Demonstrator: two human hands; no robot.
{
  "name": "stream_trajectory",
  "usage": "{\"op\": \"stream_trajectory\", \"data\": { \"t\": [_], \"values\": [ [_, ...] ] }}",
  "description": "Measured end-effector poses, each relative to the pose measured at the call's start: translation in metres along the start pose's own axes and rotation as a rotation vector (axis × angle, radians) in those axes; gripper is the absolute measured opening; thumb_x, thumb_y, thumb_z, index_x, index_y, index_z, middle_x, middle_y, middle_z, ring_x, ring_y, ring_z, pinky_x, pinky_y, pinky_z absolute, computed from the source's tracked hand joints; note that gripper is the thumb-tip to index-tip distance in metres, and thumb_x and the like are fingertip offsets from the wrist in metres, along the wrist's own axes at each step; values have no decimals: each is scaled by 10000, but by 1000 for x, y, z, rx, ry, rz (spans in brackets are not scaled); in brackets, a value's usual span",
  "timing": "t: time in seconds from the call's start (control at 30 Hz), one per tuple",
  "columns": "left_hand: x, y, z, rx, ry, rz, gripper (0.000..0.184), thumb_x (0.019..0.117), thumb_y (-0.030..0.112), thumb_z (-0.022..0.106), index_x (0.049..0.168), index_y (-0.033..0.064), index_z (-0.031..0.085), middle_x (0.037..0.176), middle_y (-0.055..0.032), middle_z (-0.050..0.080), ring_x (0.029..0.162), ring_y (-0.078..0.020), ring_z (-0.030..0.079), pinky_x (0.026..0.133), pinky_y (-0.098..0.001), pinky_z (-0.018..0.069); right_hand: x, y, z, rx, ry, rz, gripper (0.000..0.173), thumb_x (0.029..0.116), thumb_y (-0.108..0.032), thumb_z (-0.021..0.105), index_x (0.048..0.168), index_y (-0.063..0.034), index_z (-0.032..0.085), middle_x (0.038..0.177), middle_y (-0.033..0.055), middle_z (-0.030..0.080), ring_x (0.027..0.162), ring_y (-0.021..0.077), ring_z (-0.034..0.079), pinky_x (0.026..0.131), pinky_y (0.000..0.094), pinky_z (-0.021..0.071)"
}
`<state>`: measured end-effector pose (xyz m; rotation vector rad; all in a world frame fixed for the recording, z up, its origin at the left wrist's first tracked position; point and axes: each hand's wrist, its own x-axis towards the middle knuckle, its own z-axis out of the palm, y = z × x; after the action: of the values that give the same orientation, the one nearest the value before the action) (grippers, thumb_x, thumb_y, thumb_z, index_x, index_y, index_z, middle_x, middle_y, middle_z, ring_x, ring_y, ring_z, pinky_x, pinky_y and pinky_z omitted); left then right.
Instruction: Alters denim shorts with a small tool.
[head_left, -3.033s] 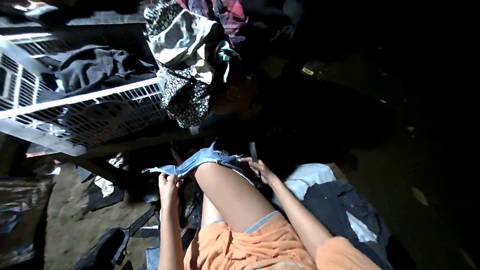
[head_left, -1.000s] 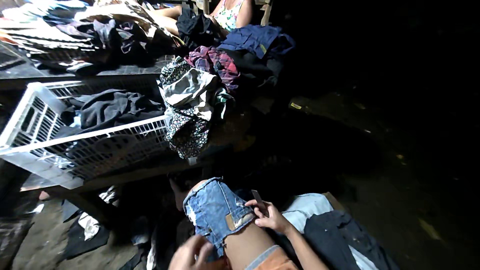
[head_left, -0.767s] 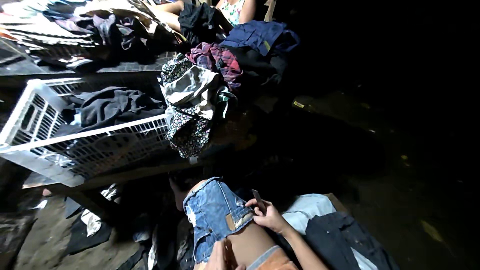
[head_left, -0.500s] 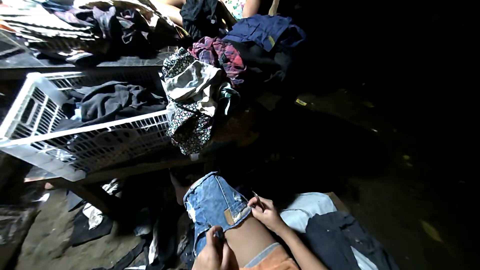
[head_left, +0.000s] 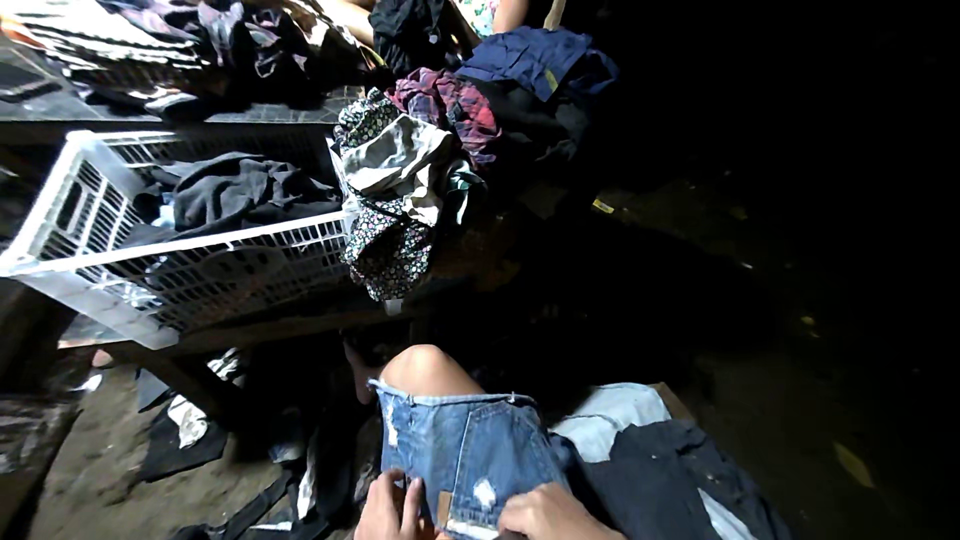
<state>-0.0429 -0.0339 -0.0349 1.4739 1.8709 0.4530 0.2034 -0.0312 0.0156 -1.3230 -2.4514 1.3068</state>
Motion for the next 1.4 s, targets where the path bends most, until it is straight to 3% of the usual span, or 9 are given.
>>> {"op": "stream_trajectory", "data": {
  "t": [0.13,0.33,0.57,0.73,0.87,1.13,1.27,1.33,1.4],
  "values": [
    [3,-15,6,58,-243,-224,611,1071,457,453,1437,-25,530,1385,-312,560,1275,-501,550,1059,-666,411,13,26,-8,296,259,85,242,901,-218,728,1012,-3,742,868,134,729,764,240,692,730,458,560],
    [25,-57,33,-338,-321,-346,736,1085,562,256,1589,28,307,1473,-326,483,1384,-479,464,1139,-658,335,50,88,-37,510,644,364,660,881,-268,745,1419,44,525,688,-38,484,590,43,383,604,254,397],
    [47,-56,38,-1012,112,-249,857,932,55,604,1639,91,123,1681,-181,169,1508,-280,292,1176,-465,348,70,107,-25,636,375,315,230,999,-148,611,1089,51,686,819,21,634,694,10,514,708,217,461],
    [55,-18,-2,-1133,426,58,967,789,10,631,1596,29,97,1571,-112,336,1332,-71,467,1045,-256,468,28,103,-27,811,736,206,42,875,-103,643,838,-98,663,700,-127,620,609,-58,554,590,157,487],
    [64,12,-22,-1305,417,294,934,797,-116,579,1547,43,46,1445,4,475,1210,-47,594,987,-279,548,-16,113,-36,850,771,220,55,852,-184,700,805,-209,685,636,-189,598,506,-97,462,490,108,392],
    [80,17,13,-1182,353,-125,726,977,21,530,1589,-25,142,1602,-237,270,1370,-195,444,1085,-314,425,3,107,-33,352,672,461,325,1037,-145,528,1274,43,648,1053,156,702,866,152,614,827,354,500],
    [41,27,31,-1337,265,-447,448,1089,181,411,1491,11,310,1163,-113,583,946,-127,631,805,-318,562,19,82,-31,534,686,314,373,1055,-187,395,1216,-6,679,678,-111,473,550,-48,383,535,155,352],
    [20,32,30,-1337,121,-475,254,1110,225,323,1204,63,494,797,13,625,679,-69,644,626,-249,569,24,71,-32,588,585,277,396,1065,-207,361,1249,-19,657,640,-144,423,525,-54,364,515,148,345],
    [2,33,23,-1212,-76,-359,271,1077,175,285,1091,59,529,776,41,661,675,-51,666,617,-227,571,31,67,-29,561,551,259,389,1071,-208,363,1230,-25,667,668,-130,438,546,-54,366,536,148,347]
  ]
}}
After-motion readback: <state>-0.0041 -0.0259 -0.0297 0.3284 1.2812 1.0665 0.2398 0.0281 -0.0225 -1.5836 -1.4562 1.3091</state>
